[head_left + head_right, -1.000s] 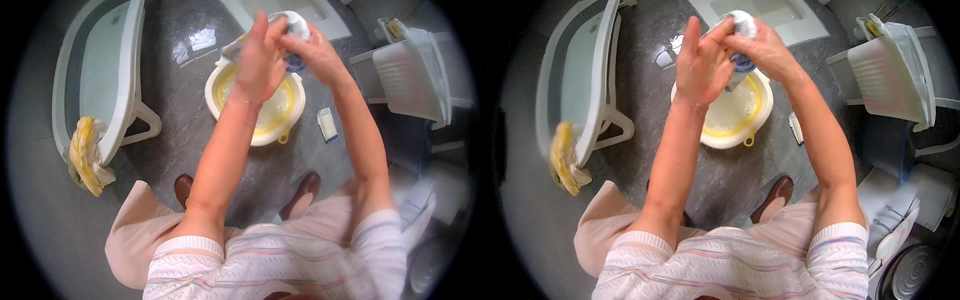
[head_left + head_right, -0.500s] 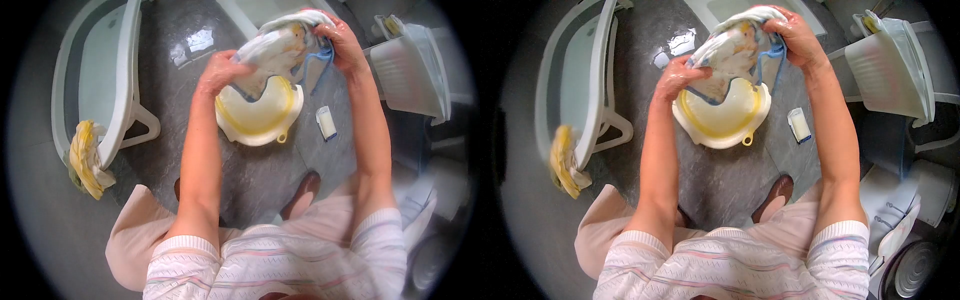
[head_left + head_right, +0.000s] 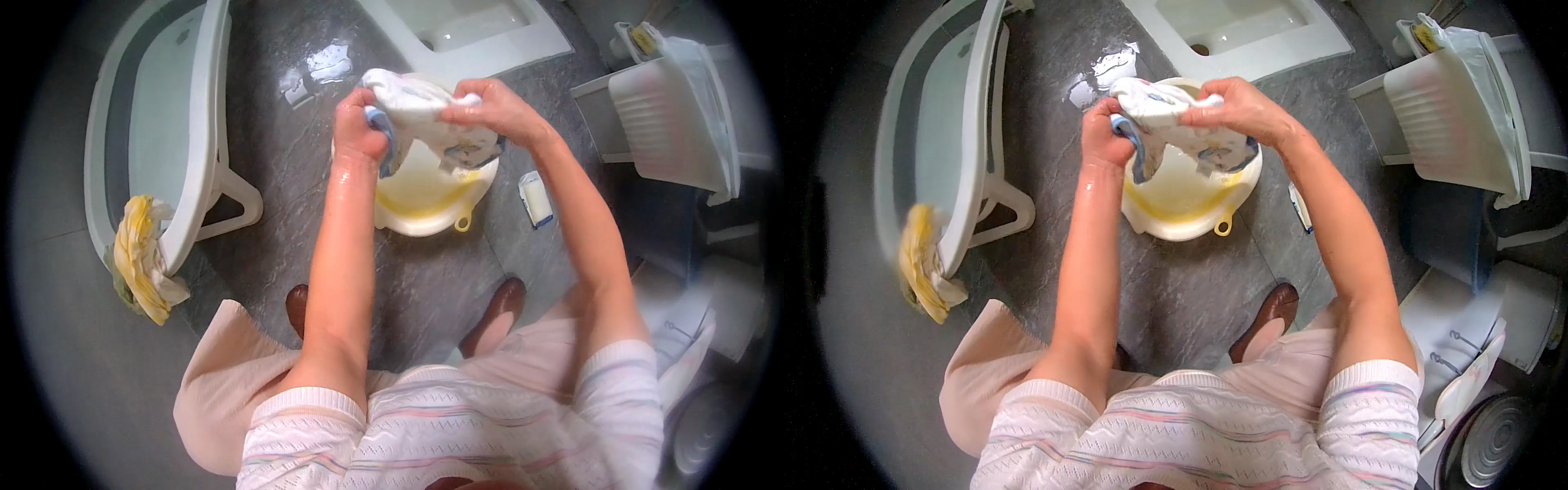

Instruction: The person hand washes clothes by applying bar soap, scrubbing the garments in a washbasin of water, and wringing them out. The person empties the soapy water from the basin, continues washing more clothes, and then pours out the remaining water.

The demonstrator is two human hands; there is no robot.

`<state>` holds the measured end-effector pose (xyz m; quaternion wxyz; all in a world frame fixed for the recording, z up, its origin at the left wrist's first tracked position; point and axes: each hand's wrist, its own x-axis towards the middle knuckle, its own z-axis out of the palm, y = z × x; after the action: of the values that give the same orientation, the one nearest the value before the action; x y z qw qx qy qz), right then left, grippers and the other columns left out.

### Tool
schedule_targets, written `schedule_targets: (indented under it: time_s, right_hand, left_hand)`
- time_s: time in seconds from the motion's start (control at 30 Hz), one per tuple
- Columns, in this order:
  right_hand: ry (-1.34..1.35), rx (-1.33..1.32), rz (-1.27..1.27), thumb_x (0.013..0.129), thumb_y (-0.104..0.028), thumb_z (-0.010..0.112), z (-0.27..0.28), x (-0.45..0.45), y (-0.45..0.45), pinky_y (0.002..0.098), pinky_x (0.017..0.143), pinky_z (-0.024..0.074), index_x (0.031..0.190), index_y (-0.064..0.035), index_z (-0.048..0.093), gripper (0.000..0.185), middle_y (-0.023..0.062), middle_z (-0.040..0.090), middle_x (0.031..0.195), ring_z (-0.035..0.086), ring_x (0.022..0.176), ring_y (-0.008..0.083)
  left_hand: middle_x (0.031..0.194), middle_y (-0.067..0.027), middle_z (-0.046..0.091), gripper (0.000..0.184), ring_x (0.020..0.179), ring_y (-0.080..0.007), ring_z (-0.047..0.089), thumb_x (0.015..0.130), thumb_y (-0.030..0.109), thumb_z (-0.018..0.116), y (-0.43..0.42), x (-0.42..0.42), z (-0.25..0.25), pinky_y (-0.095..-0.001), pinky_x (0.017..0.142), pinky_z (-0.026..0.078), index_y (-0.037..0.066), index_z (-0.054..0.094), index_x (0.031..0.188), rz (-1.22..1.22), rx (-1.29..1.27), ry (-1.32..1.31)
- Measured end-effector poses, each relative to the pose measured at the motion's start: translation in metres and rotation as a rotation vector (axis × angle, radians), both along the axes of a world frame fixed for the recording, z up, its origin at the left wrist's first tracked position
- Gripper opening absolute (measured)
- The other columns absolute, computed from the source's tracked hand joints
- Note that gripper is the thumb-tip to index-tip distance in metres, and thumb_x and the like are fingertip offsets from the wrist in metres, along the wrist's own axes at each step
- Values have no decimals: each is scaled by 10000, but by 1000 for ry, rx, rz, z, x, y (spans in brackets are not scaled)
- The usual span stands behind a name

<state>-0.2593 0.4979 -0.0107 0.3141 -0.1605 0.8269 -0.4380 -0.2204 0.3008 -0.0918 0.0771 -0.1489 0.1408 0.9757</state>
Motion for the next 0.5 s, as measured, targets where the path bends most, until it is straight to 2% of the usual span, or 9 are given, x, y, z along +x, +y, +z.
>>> schedule_targets:
  time_s: [0.03,0.13,0.17,0.27,0.37,0.43,0.47,0.5]
  right_hand:
    - [-55,-95,-66,691,-279,685,-5,-2,-2,246,616,424,844,-40,598,297,68,582,764,523,659,121]
    - [-220,-380,-268,672,-191,646,-25,-11,-4,237,609,436,810,-43,580,213,74,599,790,535,644,115]
    - [-280,-415,-350,650,-121,604,-27,-9,-11,255,618,456,809,-45,582,178,67,605,812,551,667,134]
    - [248,-345,-202,669,-122,588,-33,13,-49,285,616,478,814,-45,587,164,53,607,829,578,686,160]
    - [497,7,-128,718,-159,542,-47,16,-54,332,624,487,792,-39,594,150,87,615,790,596,699,228]
    - [662,236,-75,751,-183,511,-61,15,-55,363,629,492,777,-36,598,174,109,621,764,608,707,273]
    - [736,346,-52,767,-196,495,-70,17,-54,378,631,495,770,-34,600,193,120,624,751,614,711,296]
    - [680,263,-162,761,-218,481,-81,20,-51,403,640,489,746,-57,607,205,139,613,724,606,718,324]
  left_hand:
    - [1023,-138,582,273,971,-304,547,794,143,496,4,1,-6,-402,918,402,-5,550,1018,12,60,38]
    - [1063,-126,574,368,982,-301,542,860,326,488,27,3,3,-420,920,396,19,547,1055,39,78,-115]
    - [1091,-112,566,480,995,-294,539,871,470,444,34,4,8,-440,926,385,47,542,1078,43,74,-191]
    - [1090,-124,561,405,1017,-281,535,890,416,442,30,8,-5,-433,874,429,52,543,1036,20,139,-253]
    - [1045,-94,563,287,979,-230,548,896,331,439,54,17,-80,-401,827,452,94,532,1028,65,331,698]
    - [972,-71,578,181,917,-184,561,883,230,443,55,28,-75,-370,795,467,106,539,974,72,133,11]
    - [951,-65,581,173,906,-179,561,882,224,442,60,31,-59,-365,794,467,109,540,968,65,68,-130]
    - [931,-59,585,165,895,-174,560,882,217,442,70,27,-43,-360,793,467,113,540,963,63,1,-263]
